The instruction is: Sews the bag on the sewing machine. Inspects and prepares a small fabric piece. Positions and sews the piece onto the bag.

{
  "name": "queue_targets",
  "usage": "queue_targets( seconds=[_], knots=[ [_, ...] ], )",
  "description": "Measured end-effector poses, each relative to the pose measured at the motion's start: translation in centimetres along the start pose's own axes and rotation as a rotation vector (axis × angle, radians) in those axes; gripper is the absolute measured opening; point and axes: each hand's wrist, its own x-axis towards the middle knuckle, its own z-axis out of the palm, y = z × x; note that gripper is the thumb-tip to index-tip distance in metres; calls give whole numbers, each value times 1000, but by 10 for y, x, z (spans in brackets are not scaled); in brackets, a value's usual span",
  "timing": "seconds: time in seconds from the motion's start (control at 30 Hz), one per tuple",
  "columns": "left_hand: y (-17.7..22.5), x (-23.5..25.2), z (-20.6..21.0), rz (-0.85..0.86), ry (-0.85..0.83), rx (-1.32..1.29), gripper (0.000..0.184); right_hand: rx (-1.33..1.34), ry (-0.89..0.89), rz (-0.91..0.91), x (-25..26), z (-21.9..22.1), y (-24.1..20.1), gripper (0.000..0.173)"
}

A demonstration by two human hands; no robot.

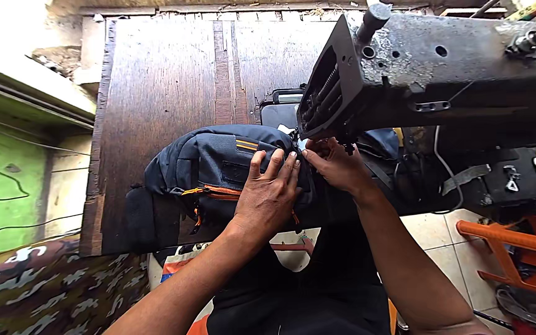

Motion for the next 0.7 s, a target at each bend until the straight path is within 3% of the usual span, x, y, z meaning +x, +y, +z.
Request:
queue_targets(
  seconds=[0.2, 0.47, 0.7],
  knots=[
    [1, 0, -1, -4, 2, -2, 45, 82, -172, -26, 5, -15, -1, 12],
    [-2, 0, -4, 16, -7, -1, 45, 8, -162, 132, 1, -11, -13, 10],
    [-1, -2, -3, 5, -12, -3, 45, 171, -342, 244, 20, -16, -18, 5]
  ],
)
